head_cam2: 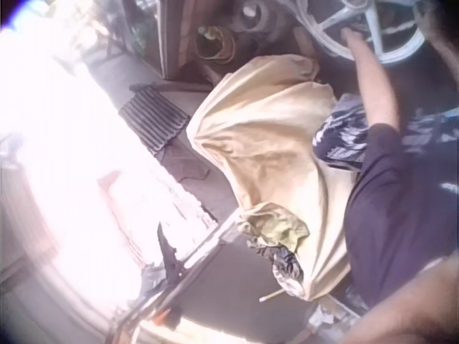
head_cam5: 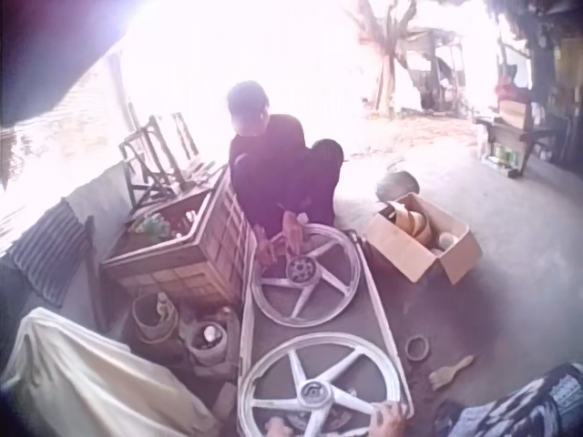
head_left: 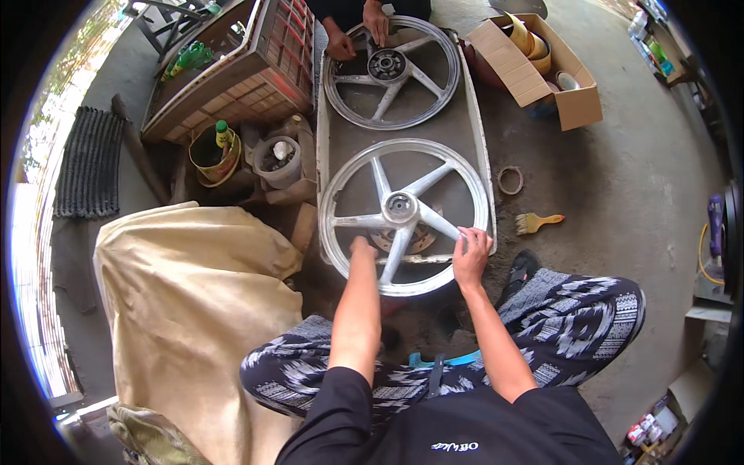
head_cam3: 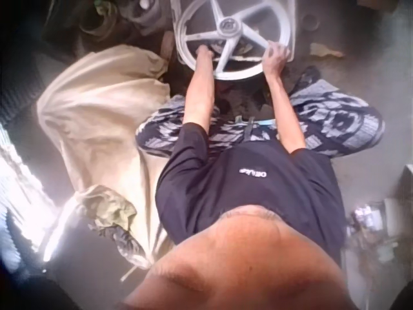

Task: The person sands a motorcycle wheel rim by hand using a piece of sandpaper, rotating the wheel in a tray to reach different sections.

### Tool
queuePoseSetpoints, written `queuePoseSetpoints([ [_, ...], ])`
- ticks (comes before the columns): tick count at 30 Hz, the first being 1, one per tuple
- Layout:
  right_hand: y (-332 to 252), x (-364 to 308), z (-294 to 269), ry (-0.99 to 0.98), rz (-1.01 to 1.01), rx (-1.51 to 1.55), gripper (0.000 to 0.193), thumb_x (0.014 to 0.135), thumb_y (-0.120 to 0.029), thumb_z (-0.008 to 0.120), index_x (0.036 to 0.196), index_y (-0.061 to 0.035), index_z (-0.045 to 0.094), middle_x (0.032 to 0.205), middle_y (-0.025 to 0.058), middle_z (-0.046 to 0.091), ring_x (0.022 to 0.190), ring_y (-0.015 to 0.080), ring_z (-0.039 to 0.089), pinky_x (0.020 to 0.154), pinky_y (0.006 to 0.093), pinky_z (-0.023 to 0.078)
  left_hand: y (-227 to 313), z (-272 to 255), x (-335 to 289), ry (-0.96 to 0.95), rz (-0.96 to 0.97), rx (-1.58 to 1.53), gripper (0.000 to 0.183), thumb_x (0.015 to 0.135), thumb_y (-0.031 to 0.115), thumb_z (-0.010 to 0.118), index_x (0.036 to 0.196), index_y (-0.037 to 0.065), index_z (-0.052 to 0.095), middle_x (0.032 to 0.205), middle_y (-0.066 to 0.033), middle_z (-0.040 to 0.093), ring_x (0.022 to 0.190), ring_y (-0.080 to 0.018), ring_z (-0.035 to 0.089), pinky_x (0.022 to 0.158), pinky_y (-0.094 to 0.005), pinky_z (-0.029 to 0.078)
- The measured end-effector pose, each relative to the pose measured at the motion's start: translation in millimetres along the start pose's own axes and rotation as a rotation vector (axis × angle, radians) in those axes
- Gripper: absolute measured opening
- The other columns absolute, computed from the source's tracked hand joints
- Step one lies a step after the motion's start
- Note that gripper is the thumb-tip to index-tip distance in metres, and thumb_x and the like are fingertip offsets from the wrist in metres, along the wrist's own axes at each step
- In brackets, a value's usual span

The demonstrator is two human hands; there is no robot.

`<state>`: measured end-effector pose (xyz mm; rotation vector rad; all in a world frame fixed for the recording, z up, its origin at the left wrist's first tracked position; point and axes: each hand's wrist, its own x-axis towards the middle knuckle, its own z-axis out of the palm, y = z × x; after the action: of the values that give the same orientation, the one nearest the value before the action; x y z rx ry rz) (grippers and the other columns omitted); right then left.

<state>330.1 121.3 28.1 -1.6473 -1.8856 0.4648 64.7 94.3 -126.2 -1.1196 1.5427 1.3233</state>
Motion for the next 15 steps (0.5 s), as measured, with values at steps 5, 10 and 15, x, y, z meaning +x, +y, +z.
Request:
queuePoseSetpoints([
  [5, -31.0, -0.7, 12.8, 0.009, -0.044, 0.084, 0.026, 0.089, -0.007, 0.061, 0.115, -0.0078, 0.067, 0.113, 0.0122, 0.058, 0.114, 0.0314, 0.051, 0.101, 0.0455, 0.038, 27.0, -40.6, 0.3, 0.036, 0.896, 0.546, 0.044, 0.102, 0.021, 0.044, 0.131, -0.01, 0.054, 0.134, -0.0291, 0.058, 0.121, -0.0441, 0.058, 0.107, -0.0456, 0.044],
  [10, 0.6, -5.4, 6.6, 0.057, -0.056, 0.02, 0.033, 0.094, -0.012, 0.057, 0.126, -0.0068, 0.06, 0.119, 0.0147, 0.057, 0.12, 0.0309, 0.052, 0.104, 0.0475, 0.036, -21.6, -49.4, -107.6, -0.176, 1.086, 0.859, 0.042, 0.104, 0.025, 0.046, 0.128, -0.006, 0.061, 0.119, -0.0319, 0.065, 0.115, -0.0467, 0.061, 0.097, -0.0492, 0.047],
  [15, 24.7, 9.9, 21.0, 0.081, 0.036, -0.004, 0.038, 0.093, -0.017, 0.058, 0.13, -0.0107, 0.058, 0.114, 0.0088, 0.061, 0.114, 0.0309, 0.056, 0.091, 0.0498, 0.043, -54.6, -71.9, -187.3, -0.462, 1.299, 0.975, 0.038, 0.101, 0.019, 0.051, 0.132, 0.0, 0.061, 0.13, -0.0264, 0.062, 0.123, -0.0407, 0.059, 0.103, -0.0447, 0.046],
])
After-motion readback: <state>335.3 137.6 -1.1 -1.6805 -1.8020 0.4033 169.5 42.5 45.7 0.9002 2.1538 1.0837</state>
